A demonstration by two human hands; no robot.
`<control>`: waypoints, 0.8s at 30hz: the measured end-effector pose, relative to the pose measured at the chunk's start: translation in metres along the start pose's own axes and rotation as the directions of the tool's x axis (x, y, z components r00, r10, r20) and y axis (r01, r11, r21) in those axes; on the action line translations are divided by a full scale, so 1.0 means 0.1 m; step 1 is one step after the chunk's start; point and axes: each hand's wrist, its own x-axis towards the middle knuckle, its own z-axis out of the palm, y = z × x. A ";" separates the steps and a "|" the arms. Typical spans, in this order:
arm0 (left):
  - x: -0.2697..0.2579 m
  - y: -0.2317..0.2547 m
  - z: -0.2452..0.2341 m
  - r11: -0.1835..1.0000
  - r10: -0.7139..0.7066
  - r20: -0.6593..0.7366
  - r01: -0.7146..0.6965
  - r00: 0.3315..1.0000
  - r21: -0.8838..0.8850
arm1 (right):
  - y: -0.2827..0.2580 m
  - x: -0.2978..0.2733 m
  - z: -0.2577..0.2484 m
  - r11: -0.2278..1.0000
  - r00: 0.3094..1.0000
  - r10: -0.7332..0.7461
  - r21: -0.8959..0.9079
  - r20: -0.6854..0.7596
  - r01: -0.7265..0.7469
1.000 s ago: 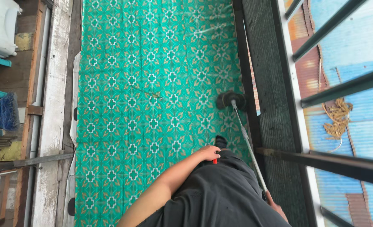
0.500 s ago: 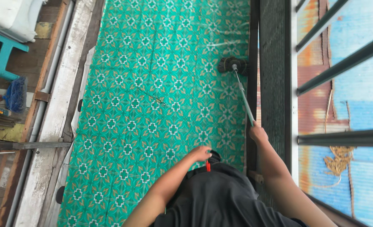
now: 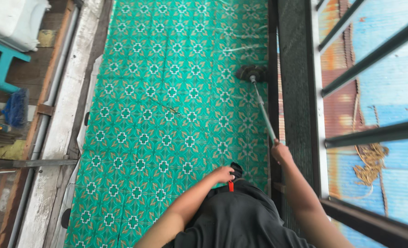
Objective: The person mops a patterned green floor using a mop and a spray bottle, moving the mop across the floor surface.
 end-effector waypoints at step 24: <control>-0.79 0.82 1.73 0.825 0.317 0.305 -0.420 0.898 0.378 | 2.09 -2.89 1.64 0.992 0.998 -0.031 0.121 -0.053 0.037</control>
